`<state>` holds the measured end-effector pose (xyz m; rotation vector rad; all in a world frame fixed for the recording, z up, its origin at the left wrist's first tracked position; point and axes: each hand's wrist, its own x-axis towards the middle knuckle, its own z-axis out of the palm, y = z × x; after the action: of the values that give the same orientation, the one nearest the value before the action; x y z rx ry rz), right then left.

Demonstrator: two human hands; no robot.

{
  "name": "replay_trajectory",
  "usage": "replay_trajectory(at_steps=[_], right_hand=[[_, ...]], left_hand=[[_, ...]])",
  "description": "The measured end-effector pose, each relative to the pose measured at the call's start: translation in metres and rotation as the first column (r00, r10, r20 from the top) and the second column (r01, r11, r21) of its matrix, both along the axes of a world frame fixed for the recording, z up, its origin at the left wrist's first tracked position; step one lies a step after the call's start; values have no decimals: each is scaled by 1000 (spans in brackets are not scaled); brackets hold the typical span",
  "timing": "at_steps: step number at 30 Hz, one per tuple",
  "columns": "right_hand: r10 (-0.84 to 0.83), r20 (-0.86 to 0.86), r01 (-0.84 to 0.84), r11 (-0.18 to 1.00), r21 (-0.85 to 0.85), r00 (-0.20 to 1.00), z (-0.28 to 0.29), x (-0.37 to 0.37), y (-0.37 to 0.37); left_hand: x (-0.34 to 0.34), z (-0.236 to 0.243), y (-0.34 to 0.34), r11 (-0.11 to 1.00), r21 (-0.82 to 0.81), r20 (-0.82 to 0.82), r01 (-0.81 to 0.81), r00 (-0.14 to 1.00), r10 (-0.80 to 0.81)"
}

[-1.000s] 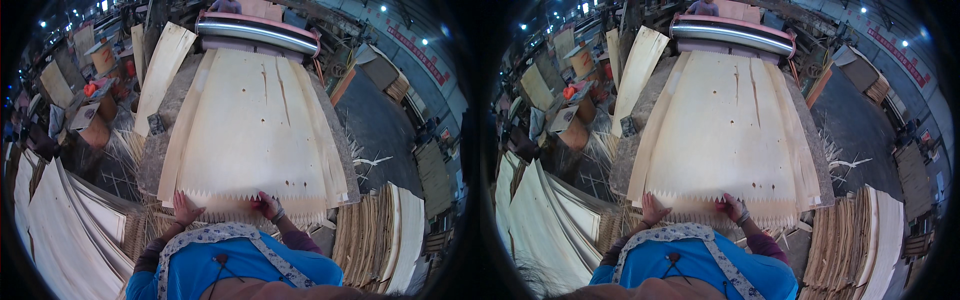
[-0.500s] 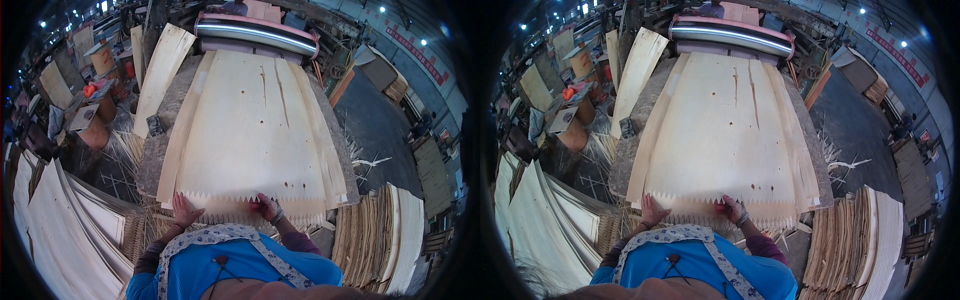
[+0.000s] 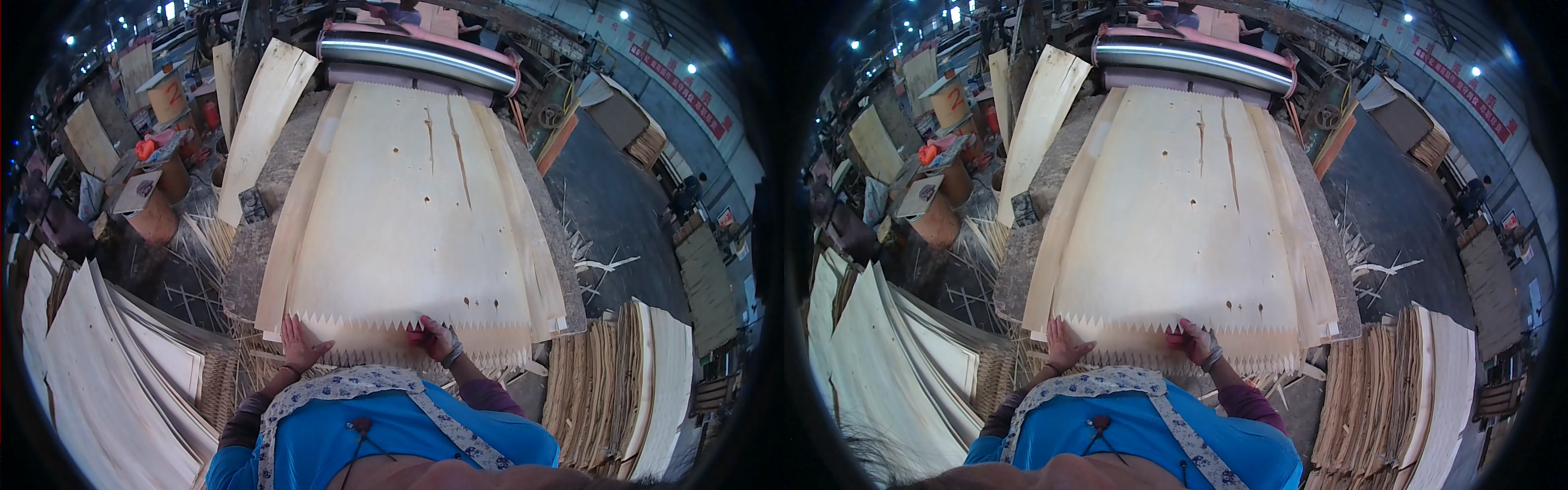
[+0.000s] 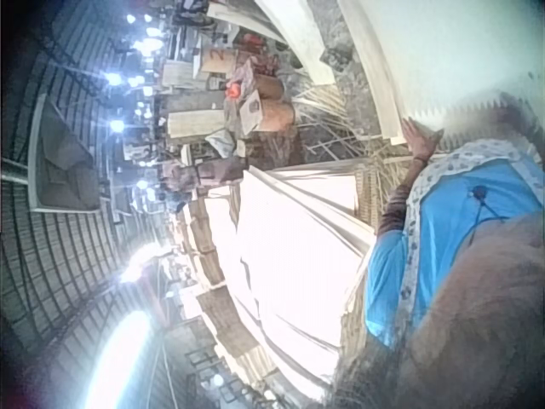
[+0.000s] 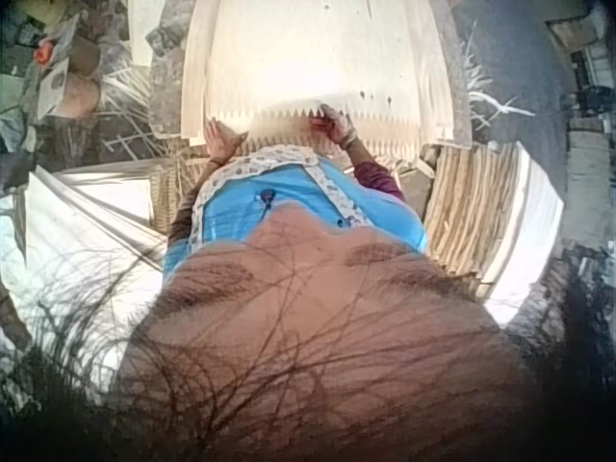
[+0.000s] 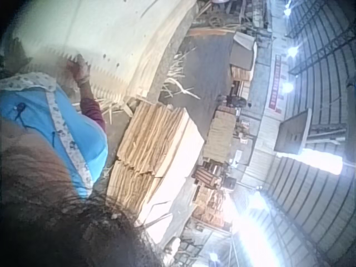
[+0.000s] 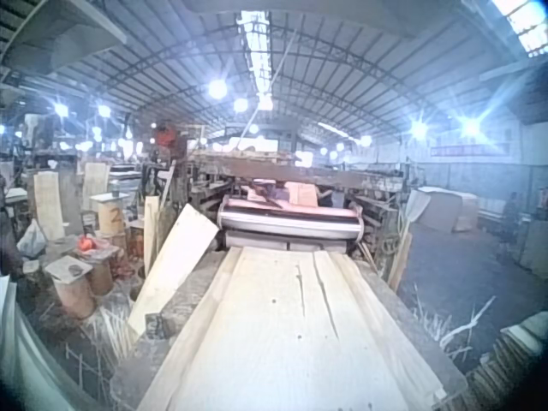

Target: The person aligns and feeds interlocking wooden veneer sheets onto a work table by hand, walks across the workshop floor, and returns to align and feed more wooden veneer sheets by hand.

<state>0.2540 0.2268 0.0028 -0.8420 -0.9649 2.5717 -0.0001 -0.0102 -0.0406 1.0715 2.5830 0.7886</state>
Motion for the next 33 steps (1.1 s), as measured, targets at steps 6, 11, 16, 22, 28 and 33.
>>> replay_trajectory(at_steps=[6,11,16,22,28,33], right_hand=[[13,-14,-13,1000,9,1000,3,0,-1],[21,-35,-21,1000,3,999,1,1,0],[10,-18,-10,999,-39,1000,3,0,0],[4,7,-4,999,-33,1000,2,1,1],[13,9,-13,1000,-25,1000,4,1,0],[23,-3,-23,999,-22,1000,2,2,2]], left_hand=[[-1,-3,-1,1000,11,-19,-2,1000,3],[0,1,0,1000,11,-5,-7,1000,7],[-1,-4,0,1000,11,-19,-9,1000,9],[-1,-4,0,1000,-4,-15,-14,1000,14],[0,0,0,1000,-15,5,-15,1000,15],[0,2,1,1000,-4,-3,-8,1000,8]])
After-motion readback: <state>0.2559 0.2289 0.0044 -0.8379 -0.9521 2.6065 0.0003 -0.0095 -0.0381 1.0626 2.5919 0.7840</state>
